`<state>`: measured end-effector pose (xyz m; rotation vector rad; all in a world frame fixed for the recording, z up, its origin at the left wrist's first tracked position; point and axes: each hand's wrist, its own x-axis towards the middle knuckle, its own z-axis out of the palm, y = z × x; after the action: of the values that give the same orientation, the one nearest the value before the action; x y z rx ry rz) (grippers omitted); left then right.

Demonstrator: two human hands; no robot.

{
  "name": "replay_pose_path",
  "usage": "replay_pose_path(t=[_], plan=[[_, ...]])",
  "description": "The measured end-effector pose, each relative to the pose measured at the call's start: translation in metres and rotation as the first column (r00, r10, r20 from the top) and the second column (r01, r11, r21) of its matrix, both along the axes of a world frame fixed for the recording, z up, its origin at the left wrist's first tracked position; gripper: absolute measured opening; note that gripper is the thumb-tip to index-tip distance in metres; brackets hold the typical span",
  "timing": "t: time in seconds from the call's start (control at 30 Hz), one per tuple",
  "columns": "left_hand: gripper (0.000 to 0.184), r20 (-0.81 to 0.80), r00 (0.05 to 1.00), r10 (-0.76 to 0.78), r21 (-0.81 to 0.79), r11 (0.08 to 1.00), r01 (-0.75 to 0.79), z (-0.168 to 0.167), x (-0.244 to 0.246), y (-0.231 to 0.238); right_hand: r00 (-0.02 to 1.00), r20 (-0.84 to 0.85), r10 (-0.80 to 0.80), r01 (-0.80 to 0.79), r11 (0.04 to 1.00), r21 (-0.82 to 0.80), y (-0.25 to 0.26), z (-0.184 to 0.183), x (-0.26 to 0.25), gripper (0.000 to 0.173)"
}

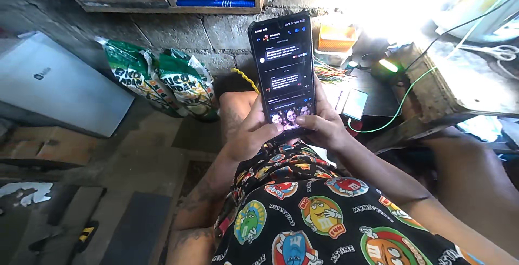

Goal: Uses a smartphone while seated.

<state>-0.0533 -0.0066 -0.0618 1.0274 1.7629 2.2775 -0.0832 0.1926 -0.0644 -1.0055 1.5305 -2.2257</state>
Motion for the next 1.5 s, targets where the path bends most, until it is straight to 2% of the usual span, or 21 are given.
replay_pose_path(t=[0.1,0.23,0.3,0.4,0.5,0.6,0.77,0.9,1.03,1.1,1.27,1.33,1.4,1.5], plan=[[0.060,-0.008,1.000,0.006,-0.007,1.000,-0.006,-0.001,0.000,0.000,0.998,-0.027,-0.061,0.062,0.997,0.042,-0.002,0.000,0.000,0.092],[0.061,-0.005,1.000,-0.016,0.012,1.000,0.016,-0.002,-0.002,-0.002,0.997,-0.037,0.063,-0.063,0.998,-0.007,0.002,-0.002,-0.003,0.107],[0.060,-0.008,1.000,0.013,0.001,1.000,-0.013,-0.002,-0.001,0.000,0.997,-0.061,0.050,-0.049,0.999,0.018,0.003,-0.001,-0.002,0.109],[0.054,-0.005,0.992,0.130,-0.024,0.991,-0.130,0.001,0.003,0.006,0.994,-0.061,0.093,-0.095,0.995,-0.016,0.004,-0.003,-0.003,0.104],[0.053,-0.005,0.998,0.060,0.008,0.998,-0.060,-0.002,-0.001,0.002,0.992,-0.009,0.127,-0.127,0.987,-0.101,0.003,-0.007,-0.006,0.089],[0.054,0.010,0.999,0.051,0.011,0.999,-0.051,-0.004,-0.003,0.000,0.996,0.037,0.076,-0.071,0.992,-0.107,0.002,-0.008,-0.005,0.081],[0.051,0.011,0.999,0.048,0.038,0.998,-0.048,-0.003,-0.003,0.001,0.991,-0.004,0.135,-0.134,0.985,-0.104,0.002,-0.006,-0.006,0.089],[0.051,-0.002,0.999,0.045,0.036,0.998,-0.045,-0.006,-0.004,0.000,0.996,0.015,0.086,-0.085,0.993,-0.081,-0.001,-0.003,-0.003,0.091],[0.054,-0.051,0.998,0.038,0.033,0.999,-0.037,-0.006,-0.003,0.002,0.992,-0.021,-0.128,0.128,0.992,0.020,-0.008,0.001,0.002,0.093],[0.060,-0.062,0.998,0.034,0.020,0.999,-0.033,-0.006,-0.002,0.002,0.984,-0.012,-0.176,0.177,0.983,0.042,-0.010,0.002,0.002,0.092],[0.062,-0.048,0.999,0.023,0.026,0.999,-0.021,-0.004,-0.003,-0.003,0.998,-0.064,-0.001,0.005,0.998,0.063,0.001,0.003,-0.004,0.107],[0.064,-0.043,0.999,0.018,0.027,0.999,-0.017,-0.004,-0.004,-0.004,0.999,-0.040,0.029,-0.027,0.999,0.040,0.002,0.002,-0.005,0.101],[0.066,-0.036,0.999,0.009,0.016,1.000,-0.008,-0.005,-0.004,-0.004,0.998,0.024,0.064,-0.063,0.998,-0.025,0.001,0.000,-0.006,0.082],[0.070,-0.025,1.000,-0.015,-0.006,1.000,0.015,-0.005,-0.005,-0.004,0.995,0.070,0.066,-0.061,0.996,-0.068,0.002,-0.003,-0.009,0.068]])
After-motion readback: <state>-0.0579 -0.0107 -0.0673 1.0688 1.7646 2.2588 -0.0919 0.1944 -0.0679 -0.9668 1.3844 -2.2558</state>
